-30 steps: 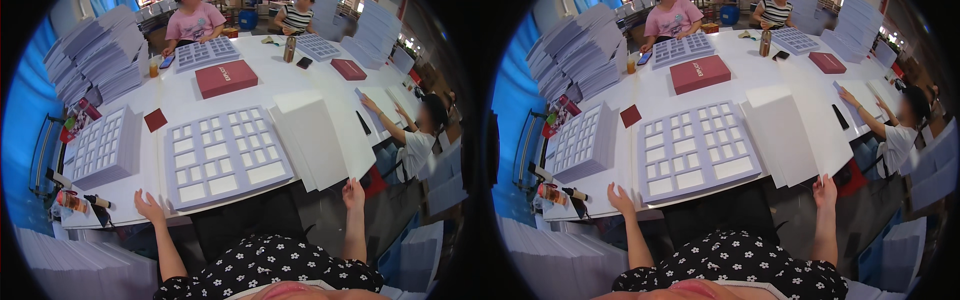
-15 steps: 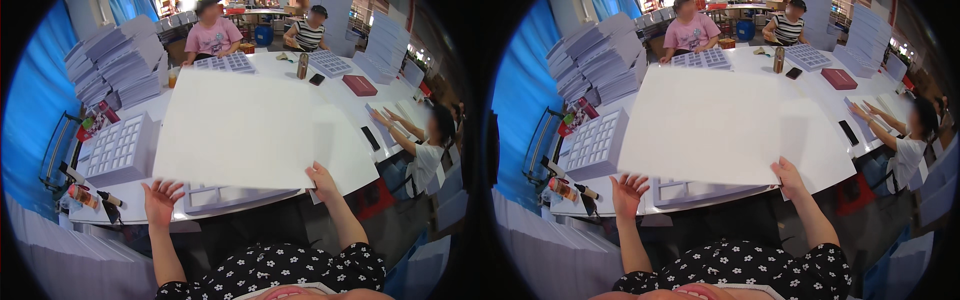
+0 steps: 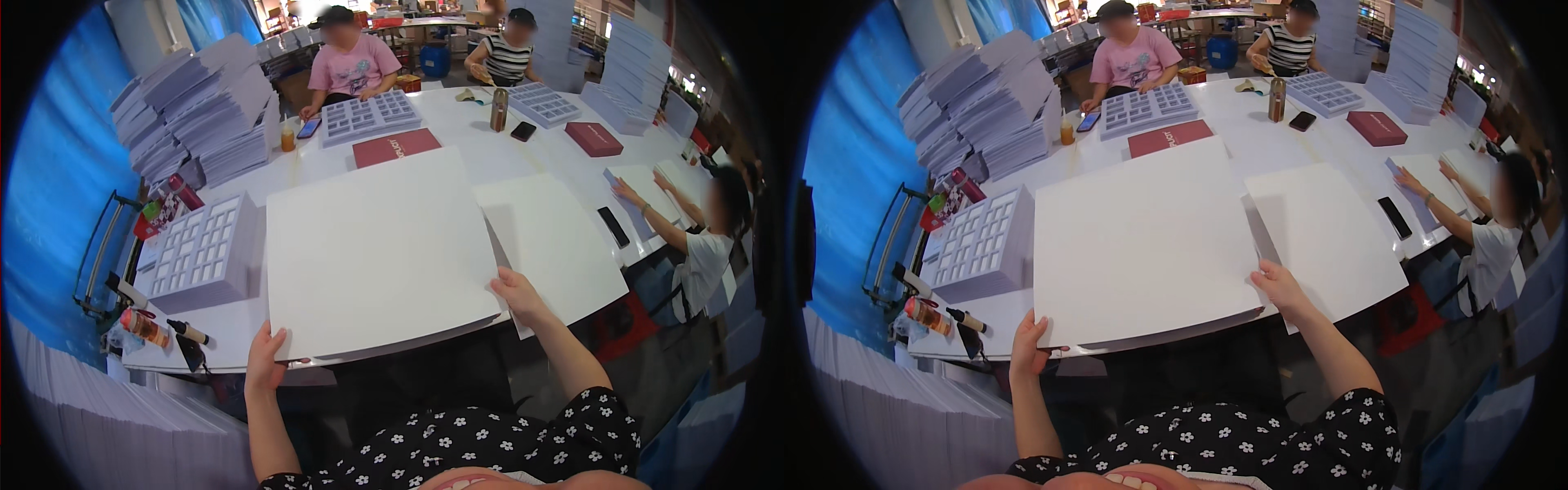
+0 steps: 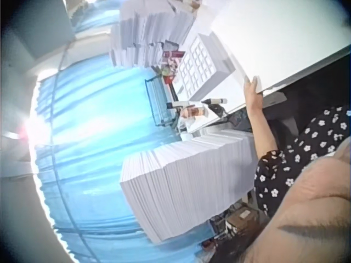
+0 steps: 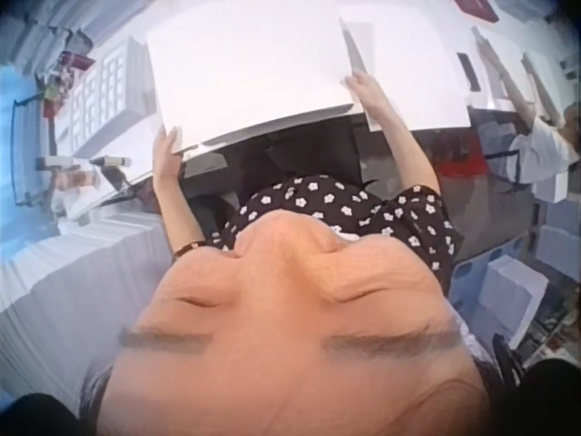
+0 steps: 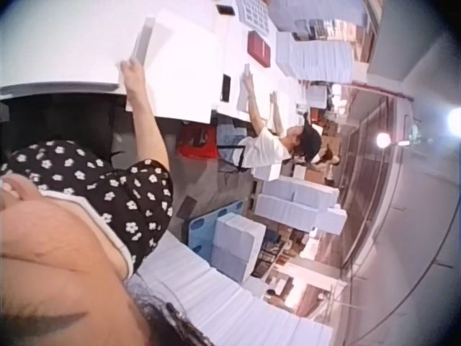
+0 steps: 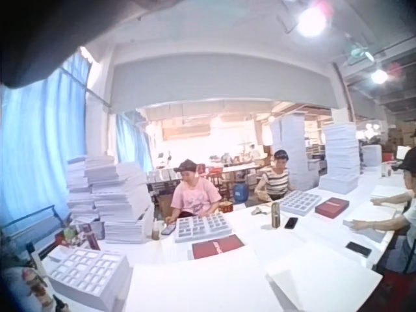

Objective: The person repeatedly inserts a white rectangular sheet into a white grid-like plastic frame. They align the sheet with the frame and press it down to secure it. The person handles the sheets and frames one at a time, repeating the process throughout the clip.

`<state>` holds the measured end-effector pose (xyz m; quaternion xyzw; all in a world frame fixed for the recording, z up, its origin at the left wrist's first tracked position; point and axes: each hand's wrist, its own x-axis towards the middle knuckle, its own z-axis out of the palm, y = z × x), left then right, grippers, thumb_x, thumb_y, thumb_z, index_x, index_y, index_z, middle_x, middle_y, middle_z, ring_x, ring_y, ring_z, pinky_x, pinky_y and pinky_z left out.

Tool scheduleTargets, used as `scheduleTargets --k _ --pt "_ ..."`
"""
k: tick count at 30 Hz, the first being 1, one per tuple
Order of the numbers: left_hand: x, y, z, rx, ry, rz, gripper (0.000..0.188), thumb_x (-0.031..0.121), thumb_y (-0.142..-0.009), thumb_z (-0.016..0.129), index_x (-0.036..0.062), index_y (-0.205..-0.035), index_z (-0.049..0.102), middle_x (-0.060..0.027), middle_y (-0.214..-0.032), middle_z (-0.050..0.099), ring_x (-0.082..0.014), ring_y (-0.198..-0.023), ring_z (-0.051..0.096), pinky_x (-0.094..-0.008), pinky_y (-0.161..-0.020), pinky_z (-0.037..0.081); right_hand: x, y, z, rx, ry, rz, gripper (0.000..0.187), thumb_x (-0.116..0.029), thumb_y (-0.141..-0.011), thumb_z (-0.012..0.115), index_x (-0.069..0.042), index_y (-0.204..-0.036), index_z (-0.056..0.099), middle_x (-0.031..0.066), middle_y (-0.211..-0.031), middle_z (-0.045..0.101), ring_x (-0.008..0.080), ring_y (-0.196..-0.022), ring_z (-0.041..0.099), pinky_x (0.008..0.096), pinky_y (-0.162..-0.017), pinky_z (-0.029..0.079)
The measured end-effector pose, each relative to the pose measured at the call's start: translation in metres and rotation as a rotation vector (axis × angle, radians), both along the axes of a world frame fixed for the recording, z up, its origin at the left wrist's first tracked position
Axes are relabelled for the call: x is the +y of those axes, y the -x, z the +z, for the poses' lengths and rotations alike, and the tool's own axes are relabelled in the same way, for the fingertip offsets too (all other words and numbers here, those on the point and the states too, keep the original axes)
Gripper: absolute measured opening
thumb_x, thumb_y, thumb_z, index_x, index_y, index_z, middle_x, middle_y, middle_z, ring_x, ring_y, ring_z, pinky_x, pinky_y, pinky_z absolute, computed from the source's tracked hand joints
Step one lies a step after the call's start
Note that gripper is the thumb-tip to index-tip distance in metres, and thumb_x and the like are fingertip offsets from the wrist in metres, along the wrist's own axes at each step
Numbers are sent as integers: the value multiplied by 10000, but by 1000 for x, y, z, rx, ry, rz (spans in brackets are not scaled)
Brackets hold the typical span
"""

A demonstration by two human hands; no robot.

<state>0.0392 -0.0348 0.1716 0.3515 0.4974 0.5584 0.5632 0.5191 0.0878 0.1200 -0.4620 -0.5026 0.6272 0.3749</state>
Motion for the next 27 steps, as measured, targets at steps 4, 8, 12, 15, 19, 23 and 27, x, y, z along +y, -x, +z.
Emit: scheduleTargets --k 4,8,12,15,19,23,27 --pt "9 11 -3 -41 31 -10 378 155 -1006 533 2 -1343 458 -140 -1186 621 -241 -993 672 -387 -737 596 3 4 4 20 -79 -4 313 -106 -1007 493 8 -1292 555 75 -1136 663 118 -1017 606 280 -897 483" --pt "26 8 -14 2 -35 11 420 116 -994 554 -3 -1379 434 -143 -1280 581 -234 -1143 608 -374 -952 514 15 5 -2 -78 -226 -57 329 -105 -1003 511 10 -1306 565 68 -1167 658 132 -1064 593 301 -938 471" --pt "46 16 -37 105 -103 143 473 67 -977 576 7 -1412 401 -132 -1325 557 -230 -1202 567 -376 -1013 472 47 14 11 -625 -355 -105 358 -217 -935 636 -8 -1224 609 122 -1094 685 194 -1027 630 352 -901 490" --pt "45 11 -30 119 -152 126 463 57 -983 563 23 -1415 400 -125 -1331 551 -230 -1208 565 -385 -1006 485 64 17 6 -539 -617 -286 383 -277 -880 708 -11 -1150 659 127 -988 700 206 -894 649 344 -814 514" --pt "53 -5 -35 127 -129 121 481 56 -981 565 42 -1429 392 -126 -1333 553 -244 -1203 574 -404 -1003 495 52 2 -7 -381 -319 -268 346 -244 -867 728 -4 -1114 693 95 -987 703 150 -881 642 296 -790 512" --pt "57 -11 -42 142 -106 96 483 60 -988 557 46 -1439 385 -126 -1340 547 -245 -1206 568 -403 -1011 486 36 -12 -33 -319 -259 -253 360 -165 -870 721 -1 -1188 680 90 -1063 700 151 -977 642 288 -861 507" --pt "54 -24 -42 169 -40 120 480 56 -990 554 48 -1440 385 -126 -1338 546 -247 -1204 564 -402 -1020 477 18 -24 -57 -297 -221 -248 437 -162 -836 741 -35 -1248 671 124 -1094 704 192 -1021 656 304 -910 514"
